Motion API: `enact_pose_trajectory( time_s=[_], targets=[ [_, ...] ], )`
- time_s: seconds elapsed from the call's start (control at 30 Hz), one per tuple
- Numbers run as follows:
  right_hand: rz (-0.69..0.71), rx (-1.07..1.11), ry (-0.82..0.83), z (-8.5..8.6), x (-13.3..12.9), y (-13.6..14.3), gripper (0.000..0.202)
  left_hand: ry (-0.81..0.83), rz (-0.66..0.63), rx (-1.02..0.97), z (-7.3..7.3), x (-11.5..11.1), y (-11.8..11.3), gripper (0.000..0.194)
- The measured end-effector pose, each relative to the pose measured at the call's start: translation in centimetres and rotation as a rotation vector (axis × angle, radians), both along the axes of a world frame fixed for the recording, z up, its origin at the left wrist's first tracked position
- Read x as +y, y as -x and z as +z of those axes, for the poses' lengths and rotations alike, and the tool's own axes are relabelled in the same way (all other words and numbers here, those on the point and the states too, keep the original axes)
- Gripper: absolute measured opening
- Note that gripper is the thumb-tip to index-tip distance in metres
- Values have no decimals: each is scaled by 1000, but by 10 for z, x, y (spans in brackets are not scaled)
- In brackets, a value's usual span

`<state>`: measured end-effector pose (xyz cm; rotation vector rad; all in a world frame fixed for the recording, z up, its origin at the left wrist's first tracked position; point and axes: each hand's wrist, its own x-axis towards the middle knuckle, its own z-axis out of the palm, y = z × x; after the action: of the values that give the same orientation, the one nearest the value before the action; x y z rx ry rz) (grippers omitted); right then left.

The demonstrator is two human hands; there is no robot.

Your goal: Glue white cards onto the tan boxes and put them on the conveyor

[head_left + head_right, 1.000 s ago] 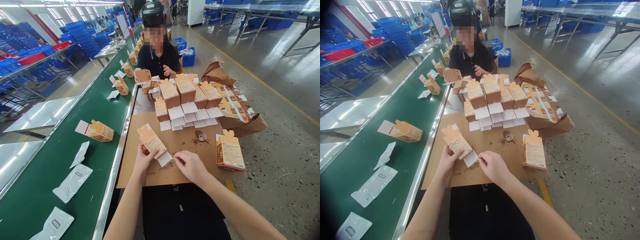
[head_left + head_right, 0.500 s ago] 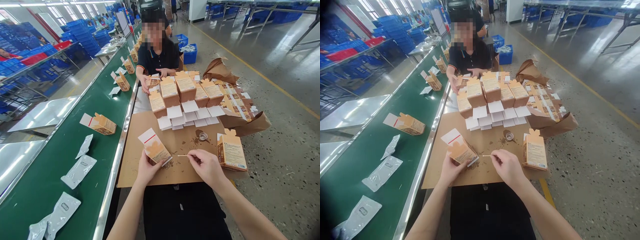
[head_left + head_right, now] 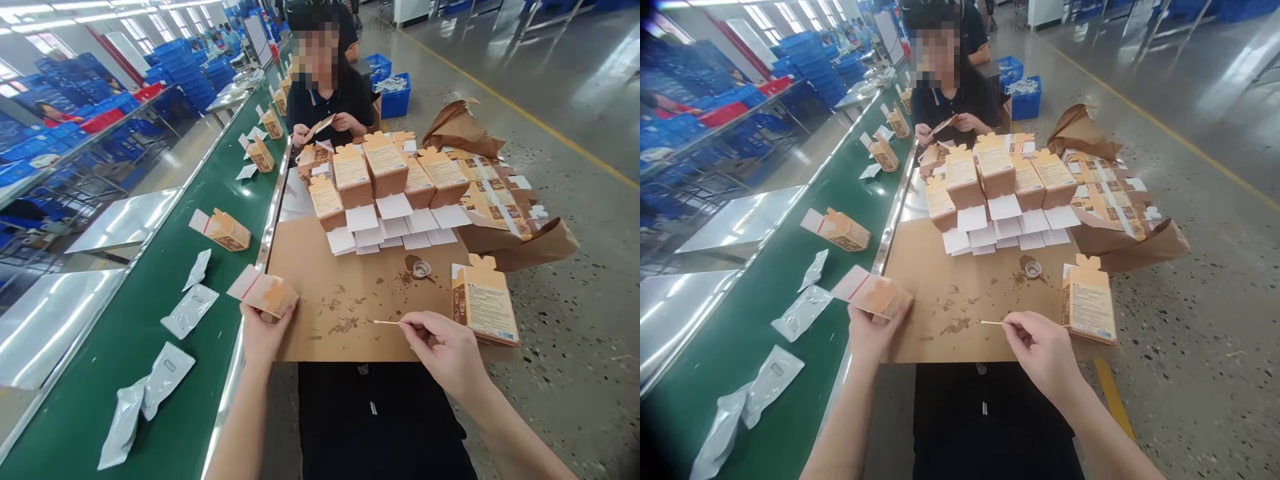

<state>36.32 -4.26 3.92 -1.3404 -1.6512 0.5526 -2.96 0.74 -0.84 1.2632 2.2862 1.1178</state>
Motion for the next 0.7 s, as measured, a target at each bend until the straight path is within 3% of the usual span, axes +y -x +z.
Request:
enact_pose_trajectory(
  time_s=[0.13,0.23,0.4,0.7],
  targets=[
    [7,1,31,4,-3,1,26,0,226,-30,8,-13,73,94],
    [20,-24,16,5,-4,1,26,-95,353,-24,-1,-24,102,95],
    [36,-49,-63,0,-3,-2,22,-152,333,-25,-14,-20,114,100],
    [9,-44,-131,4,7,-14,18,-71,312,-138,-5,8,113,96]
  ],
)
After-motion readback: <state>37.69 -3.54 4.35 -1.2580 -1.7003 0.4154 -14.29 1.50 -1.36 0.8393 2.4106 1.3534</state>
